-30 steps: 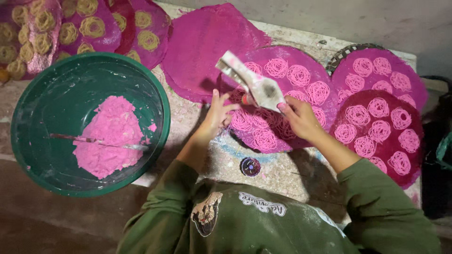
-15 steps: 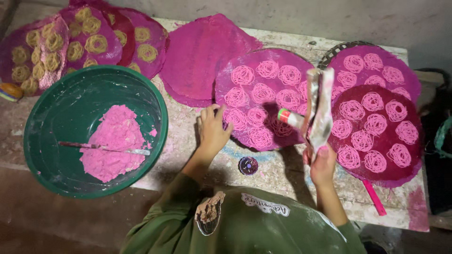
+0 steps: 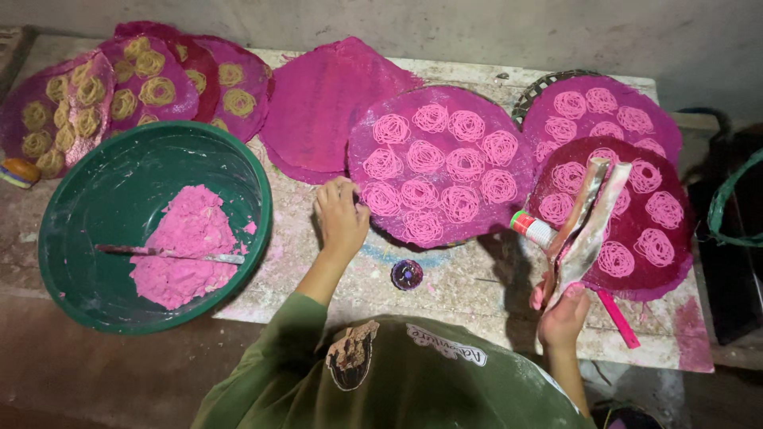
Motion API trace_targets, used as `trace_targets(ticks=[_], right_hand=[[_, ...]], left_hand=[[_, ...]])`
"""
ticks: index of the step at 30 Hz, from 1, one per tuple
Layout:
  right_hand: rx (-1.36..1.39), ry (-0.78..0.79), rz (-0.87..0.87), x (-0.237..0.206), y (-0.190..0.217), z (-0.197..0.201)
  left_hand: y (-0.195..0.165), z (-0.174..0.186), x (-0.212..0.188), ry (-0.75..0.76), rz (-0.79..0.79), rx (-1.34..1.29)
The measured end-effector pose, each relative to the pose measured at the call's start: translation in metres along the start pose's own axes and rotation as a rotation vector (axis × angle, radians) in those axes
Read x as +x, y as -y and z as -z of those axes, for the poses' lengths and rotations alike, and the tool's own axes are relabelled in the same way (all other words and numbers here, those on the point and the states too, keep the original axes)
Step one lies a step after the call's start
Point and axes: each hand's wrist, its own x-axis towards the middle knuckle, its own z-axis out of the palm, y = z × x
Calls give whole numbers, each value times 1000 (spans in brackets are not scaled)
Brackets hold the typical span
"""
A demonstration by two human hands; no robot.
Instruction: The person uses a manual extruder to push pink dough through a nozzle, forming spiral shapes onto a pink mat. They repeatedly refill the extruder from a green bowl and continue extruding until the mat is filled with spirals.
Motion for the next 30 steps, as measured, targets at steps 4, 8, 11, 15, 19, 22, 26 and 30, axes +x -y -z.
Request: trace_targets(ticks=[4,8,11,15,19,22,26,30], right_hand=[[-3,3,-8,-5,2,3],[59,36,45,-8,4,7],[76,48,20,-12,4,9],[66,67,6,-16,4,10],[55,78,40,-21,5,15],[35,72,27,-25,5,22],[1,27,25,-29,6,29],[23,6,9,-30,12,27]], left_hand=[[-5,4,-9,-40,-113,89],[-13,2,-20,59,-24,44],[-21,-1,-16,57,-18,68],[-37,-6,-5,141,15,118],[-47,-11,-12,163,19,109],[-51,-14,-17,120,-64,40],[-51,-13,-17,116,-110,-110],[-43,-9,-12,75,-212,-53]])
